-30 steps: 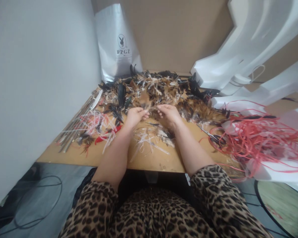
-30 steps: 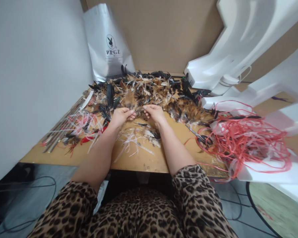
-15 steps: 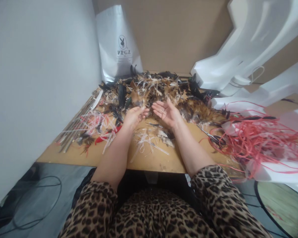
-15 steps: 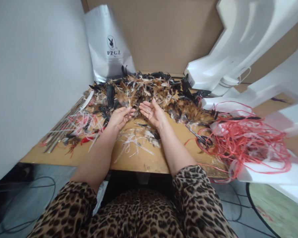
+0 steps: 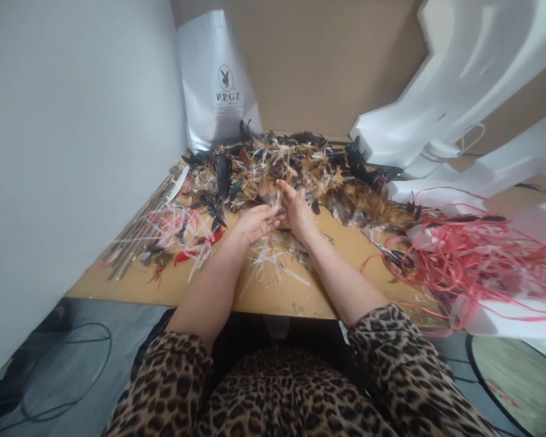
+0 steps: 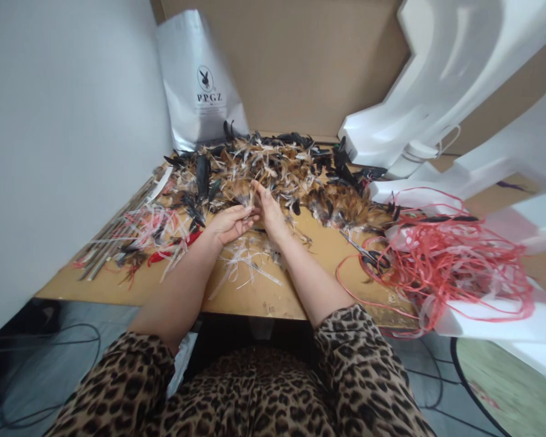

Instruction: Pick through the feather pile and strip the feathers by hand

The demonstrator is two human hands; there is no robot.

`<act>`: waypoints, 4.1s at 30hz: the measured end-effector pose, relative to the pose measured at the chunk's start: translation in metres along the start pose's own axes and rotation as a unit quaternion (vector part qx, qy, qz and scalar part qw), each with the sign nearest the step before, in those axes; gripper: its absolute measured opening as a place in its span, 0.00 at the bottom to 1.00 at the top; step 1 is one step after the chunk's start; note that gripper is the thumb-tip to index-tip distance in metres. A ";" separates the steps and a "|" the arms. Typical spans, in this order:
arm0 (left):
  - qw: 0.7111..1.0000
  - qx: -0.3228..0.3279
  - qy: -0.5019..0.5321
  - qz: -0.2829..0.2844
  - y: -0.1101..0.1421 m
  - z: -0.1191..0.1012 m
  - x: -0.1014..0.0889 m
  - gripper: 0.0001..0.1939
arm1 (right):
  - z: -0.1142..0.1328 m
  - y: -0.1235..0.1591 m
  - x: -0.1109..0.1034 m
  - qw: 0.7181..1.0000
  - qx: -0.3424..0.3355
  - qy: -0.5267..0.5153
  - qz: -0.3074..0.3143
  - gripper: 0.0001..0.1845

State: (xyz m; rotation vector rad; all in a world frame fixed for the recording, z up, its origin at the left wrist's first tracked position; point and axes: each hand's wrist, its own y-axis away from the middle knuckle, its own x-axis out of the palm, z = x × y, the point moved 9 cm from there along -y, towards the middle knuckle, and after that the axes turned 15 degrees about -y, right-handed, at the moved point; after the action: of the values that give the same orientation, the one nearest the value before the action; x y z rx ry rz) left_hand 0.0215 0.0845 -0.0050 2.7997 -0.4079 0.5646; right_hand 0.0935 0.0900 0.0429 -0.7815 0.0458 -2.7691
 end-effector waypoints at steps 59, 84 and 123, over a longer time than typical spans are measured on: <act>0.986 0.112 -0.053 -0.107 0.004 -0.032 -0.023 0.06 | 0.035 0.003 -0.023 0.940 -0.110 0.318 -0.059 0.12; 0.994 0.051 -0.086 -0.049 0.004 -0.015 -0.007 0.06 | 0.011 0.001 -0.033 0.991 -0.031 0.053 -0.118 0.17; 0.973 0.067 -0.213 -0.049 0.003 -0.014 -0.003 0.07 | 0.001 -0.001 -0.025 0.996 -0.001 0.071 -0.050 0.15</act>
State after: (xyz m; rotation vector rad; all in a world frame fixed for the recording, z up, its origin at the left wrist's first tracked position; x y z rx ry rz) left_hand 0.0127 0.0868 0.0070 3.0447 -0.3168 -0.0411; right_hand 0.1140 0.0979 0.0309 -0.6029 0.0373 -2.9145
